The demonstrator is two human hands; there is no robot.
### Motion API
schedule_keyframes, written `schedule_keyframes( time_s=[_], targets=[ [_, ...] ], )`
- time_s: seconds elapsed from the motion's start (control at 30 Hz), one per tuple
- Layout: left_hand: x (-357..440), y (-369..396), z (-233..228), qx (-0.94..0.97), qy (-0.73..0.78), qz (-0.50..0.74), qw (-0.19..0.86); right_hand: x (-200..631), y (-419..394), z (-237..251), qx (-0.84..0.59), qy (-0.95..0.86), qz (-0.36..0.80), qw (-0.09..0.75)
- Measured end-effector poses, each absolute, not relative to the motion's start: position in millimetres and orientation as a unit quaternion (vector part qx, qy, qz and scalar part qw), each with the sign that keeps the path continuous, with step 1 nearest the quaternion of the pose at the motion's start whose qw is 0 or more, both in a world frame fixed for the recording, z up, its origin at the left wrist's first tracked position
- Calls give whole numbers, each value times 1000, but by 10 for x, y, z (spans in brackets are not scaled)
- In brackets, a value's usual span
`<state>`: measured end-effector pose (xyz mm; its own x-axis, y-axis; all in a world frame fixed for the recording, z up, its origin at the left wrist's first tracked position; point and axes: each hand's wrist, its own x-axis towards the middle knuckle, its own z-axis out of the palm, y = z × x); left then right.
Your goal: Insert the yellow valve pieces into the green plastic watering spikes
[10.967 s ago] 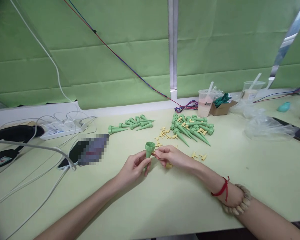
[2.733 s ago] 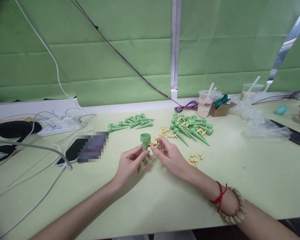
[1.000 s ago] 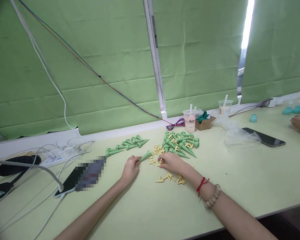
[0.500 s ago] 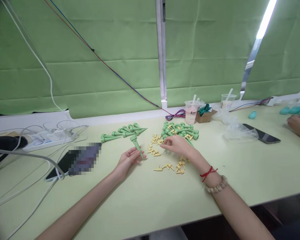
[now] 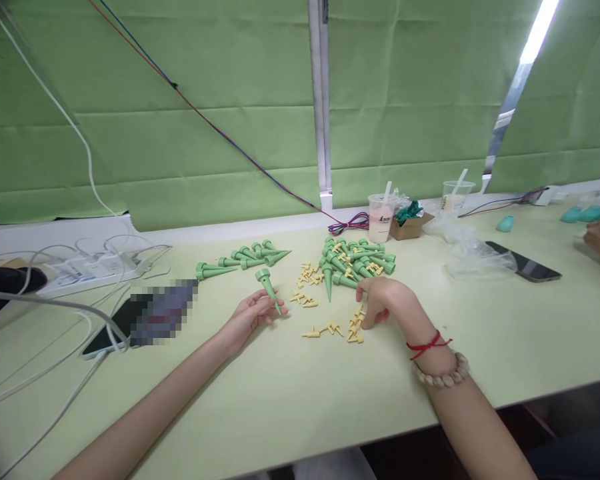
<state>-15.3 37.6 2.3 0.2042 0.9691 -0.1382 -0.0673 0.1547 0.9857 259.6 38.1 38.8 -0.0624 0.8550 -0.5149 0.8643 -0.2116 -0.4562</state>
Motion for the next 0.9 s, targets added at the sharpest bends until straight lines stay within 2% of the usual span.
schedule_keyframes(
  time_s=[0.2,0.47,0.7,0.83,0.9],
  targets=[
    [-174,378,61,481,466,418,614,2394,451,197,566,705,-419,-75],
    [-256,432,-12,510,431,395,631,2189,442,205,463,819,-279,-193],
    [-230,414,-18,509,418,408,632,2216,467,242,460,825,-245,-219],
    [-207,379,-9,502,422,421,627,2079,344,245,386,850,-323,-156],
    [-202,366,-12,502,424,428,620,2011,294,206,365,864,-320,-135]
  ],
)
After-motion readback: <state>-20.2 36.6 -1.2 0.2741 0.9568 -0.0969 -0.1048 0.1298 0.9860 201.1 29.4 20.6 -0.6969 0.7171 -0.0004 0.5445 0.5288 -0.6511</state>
